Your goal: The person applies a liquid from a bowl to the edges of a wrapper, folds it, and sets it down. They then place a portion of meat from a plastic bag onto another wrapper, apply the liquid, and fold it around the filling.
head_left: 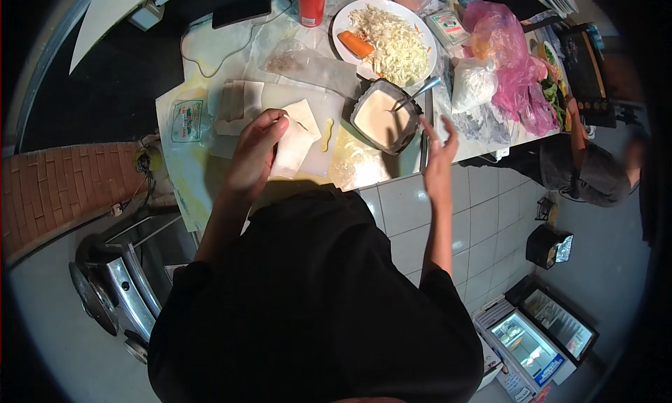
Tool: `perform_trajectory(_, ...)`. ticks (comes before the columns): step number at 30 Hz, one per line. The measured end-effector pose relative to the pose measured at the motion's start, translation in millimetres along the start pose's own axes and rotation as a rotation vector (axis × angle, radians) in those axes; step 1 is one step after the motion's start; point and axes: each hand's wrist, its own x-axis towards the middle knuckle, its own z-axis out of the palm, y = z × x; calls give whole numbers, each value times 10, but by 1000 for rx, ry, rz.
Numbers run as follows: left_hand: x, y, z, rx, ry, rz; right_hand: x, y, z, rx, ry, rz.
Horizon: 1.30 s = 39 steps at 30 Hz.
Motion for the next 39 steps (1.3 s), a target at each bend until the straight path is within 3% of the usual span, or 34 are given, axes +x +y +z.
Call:
perform_trajectory(4, -6, 2, -11, 4, 18, -1, -330, -566, 154, -198, -52, -24)
perform_trajectory(6, -36, -3, -26, 8, 18, 6, -425, -813, 228, -231, -226, 244)
perform_trajectory(10, -106, -17, -27, 2, 1, 5, -482, -977, 497, 6, -264, 299)
perform_trajectory(12, -130, -31, -51, 6, 18, 3, -426, -955, 636, 5, -408, 346)
perform_trajectory(20, -360, -35, -40, -23, 141, -10, -200, -878, 899, -7, -350, 320)
perform_trajectory(26, -455, -74, -101, -79, 158, -5, -229, -847, 833, -43, -341, 236)
perform_trajectory(28, -466, -56, -78, -81, 145, 3, -211, -893, 756, -47, -407, 253)
perform_trajectory(39, -479, -59, -75, -99, 107, 7, -382, -907, 600, -27, -351, 269)
